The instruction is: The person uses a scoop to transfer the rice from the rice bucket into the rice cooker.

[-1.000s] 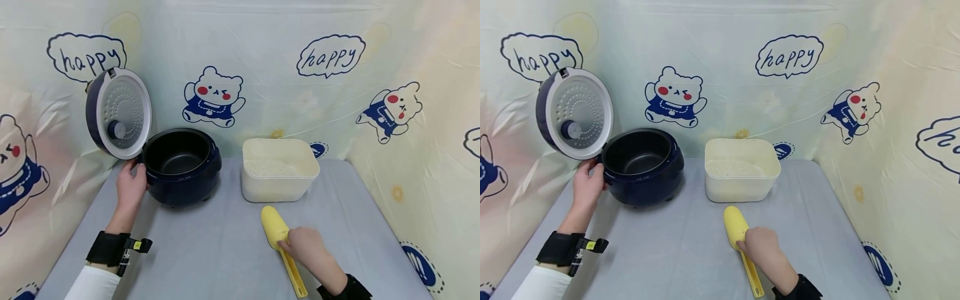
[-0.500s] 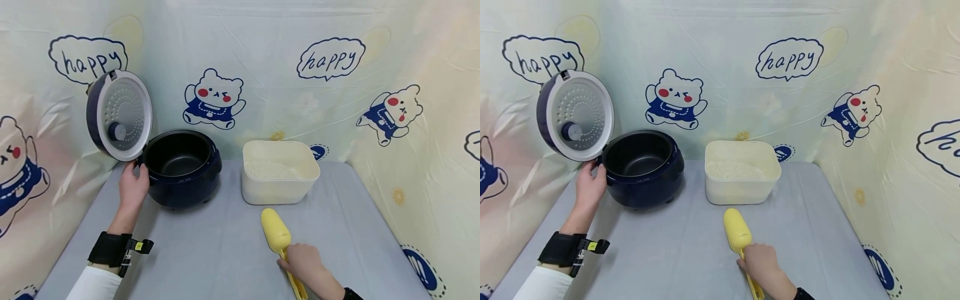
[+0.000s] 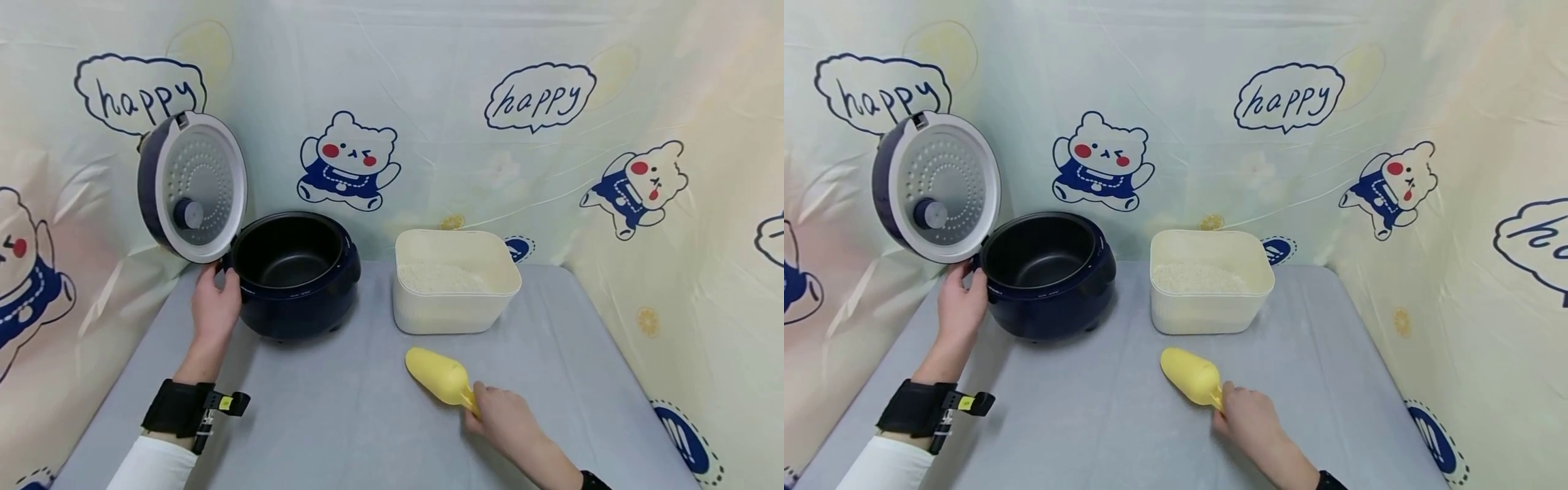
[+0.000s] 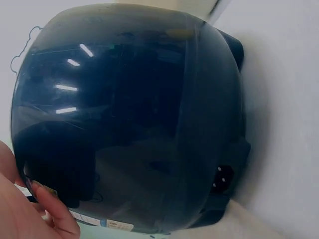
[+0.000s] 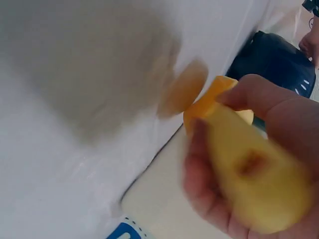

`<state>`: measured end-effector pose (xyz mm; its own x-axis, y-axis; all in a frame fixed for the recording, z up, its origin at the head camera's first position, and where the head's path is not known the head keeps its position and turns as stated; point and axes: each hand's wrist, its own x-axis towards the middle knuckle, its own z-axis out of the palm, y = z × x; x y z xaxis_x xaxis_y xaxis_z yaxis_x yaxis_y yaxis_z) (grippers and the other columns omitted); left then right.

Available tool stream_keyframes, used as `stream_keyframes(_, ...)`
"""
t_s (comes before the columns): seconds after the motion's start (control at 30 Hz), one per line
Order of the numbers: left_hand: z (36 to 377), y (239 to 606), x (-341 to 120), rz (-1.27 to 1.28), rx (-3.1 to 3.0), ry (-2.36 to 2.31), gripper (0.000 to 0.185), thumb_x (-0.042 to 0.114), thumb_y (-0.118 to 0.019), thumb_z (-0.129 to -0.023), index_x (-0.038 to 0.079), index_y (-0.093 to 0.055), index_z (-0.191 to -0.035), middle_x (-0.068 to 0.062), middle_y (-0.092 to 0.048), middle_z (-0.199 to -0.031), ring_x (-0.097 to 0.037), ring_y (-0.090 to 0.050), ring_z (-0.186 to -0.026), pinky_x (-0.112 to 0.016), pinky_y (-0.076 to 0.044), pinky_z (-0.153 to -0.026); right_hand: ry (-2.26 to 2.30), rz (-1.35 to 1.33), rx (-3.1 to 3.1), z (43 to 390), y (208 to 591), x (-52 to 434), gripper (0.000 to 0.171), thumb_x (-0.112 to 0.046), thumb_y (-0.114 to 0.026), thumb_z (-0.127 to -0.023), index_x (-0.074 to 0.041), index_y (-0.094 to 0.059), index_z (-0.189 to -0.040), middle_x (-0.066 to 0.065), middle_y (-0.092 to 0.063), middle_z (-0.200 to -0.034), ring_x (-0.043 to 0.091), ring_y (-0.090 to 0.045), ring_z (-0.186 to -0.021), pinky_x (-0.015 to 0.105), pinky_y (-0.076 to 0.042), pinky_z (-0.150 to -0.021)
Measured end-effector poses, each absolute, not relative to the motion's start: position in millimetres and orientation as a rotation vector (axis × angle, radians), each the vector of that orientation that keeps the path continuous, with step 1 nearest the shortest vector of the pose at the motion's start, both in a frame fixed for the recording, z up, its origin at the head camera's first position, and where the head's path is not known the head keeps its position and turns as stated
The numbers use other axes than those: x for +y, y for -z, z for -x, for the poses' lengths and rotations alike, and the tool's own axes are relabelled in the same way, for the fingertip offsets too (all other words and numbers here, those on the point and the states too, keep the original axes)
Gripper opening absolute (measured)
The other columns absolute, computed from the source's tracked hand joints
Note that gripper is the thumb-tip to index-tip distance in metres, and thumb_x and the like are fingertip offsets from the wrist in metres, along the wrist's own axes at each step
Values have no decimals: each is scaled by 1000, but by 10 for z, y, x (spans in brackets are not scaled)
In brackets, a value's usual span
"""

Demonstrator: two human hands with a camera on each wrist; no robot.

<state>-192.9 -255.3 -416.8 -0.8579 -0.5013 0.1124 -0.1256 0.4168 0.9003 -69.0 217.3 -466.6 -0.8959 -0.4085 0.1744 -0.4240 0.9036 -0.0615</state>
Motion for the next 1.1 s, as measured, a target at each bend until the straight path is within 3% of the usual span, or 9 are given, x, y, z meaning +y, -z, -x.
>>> stream_keyframes(0.23, 1935, 4113, -2593, -584, -2287, 1521, 59, 29, -39, -108, 0, -38, -159, -20, -33, -165, -33, -27, -153, -47, -24, -123, -281, -725, -2927, 753, 4392, 2193, 39, -30, -87, -80, -15, -52, -90, -11, -39, -62, 7, -36, -52, 26, -32, -44)
stream_keyframes(0.37, 1959, 4111, -2599, -612, -2244, 1508, 56, 27, -42, -108, -2, -44, -155, -24, -43, -152, -33, -50, -126, -37, -43, -102, -330, -824, -2917, 870, 4127, 2220, 33, -27, -84, -84, -14, -57, -97, -12, -44, -63, 5, -37, -52, 24, -32, -44)
stream_keyframes(0.47, 1987, 4135, -2580, -639, -2182, 1534, 53, 23, -43, -108, -2, -46, -153, -23, -47, -148, -29, -50, -115, -31, -43, -91, -334, -895, -2857, 962, 3913, 2248, 27, -22, -82, -87, -12, -61, -101, -11, -53, -68, 3, -40, -54, 23, -37, -47)
stream_keyframes(0.53, 2011, 4158, -2548, -651, -2117, 1622, 53, 20, -43, -108, -2, -43, -155, -22, -44, -153, -29, -47, -129, -31, -42, -102, -315, -920, -2798, 1004, 3767, 2281, 28, -21, -82, -88, -11, -63, -106, -9, -57, -72, 3, -42, -55, 22, -39, -49)
stream_keyframes(0.6, 2038, 4167, -2506, -659, -2052, 1746, 56, 20, -41, -109, 0, -34, -160, -18, -32, -164, -26, -34, -146, -34, -32, -116, -269, -934, -2727, 1045, 3626, 2321, 32, -21, -83, -87, -9, -64, -111, -6, -63, -77, 3, -45, -55, 22, -43, -50)
stream_keyframes(0.67, 2071, 4163, -2466, -657, -1978, 1851, 58, 19, -38, -109, 4, -26, -164, -14, -24, -168, -21, -23, -153, -34, -24, -123, -208, -939, -2655, 1108, 3488, 2358, 35, -21, -83, -88, -8, -65, -115, -2, -65, -84, 5, -48, -56, 22, -44, -50)
stream_keyframes(0.77, 2112, 4121, -2430, -626, -1852, 1981, 58, 19, -32, -111, 8, -19, -166, -7, -18, -171, -12, -18, -154, -28, -19, -123, -151, -942, -2597, 1277, 3314, 2399, 33, -21, -81, -91, -7, -66, -116, 3, -65, -91, 8, -48, -58, 23, -44, -50)
stream_keyframes(0.9, 2131, 4048, -2394, -603, -1686, 2117, 56, 17, -27, -112, 12, -18, -166, -1, -19, -170, -7, -21, -152, -21, -21, -120, -114, -856, -2675, 1588, 3171, 2450, 18, -24, -73, -97, -7, -66, -102, 1, -55, -81, 11, -44, -60, 26, -40, -51)
stream_keyframes(1.1, 2151, 4015, -2324, -660, -1683, 2061, 55, 13, -24, -111, 12, -21, -166, -1, -22, -169, -7, -22, -151, -22, -22, -121, -60, -769, -2891, 2048, 3116, 2557, 25, -27, -65, -104, -4, -64, -114, 1, -56, -77, 16, -49, -63, 30, -43, -55)
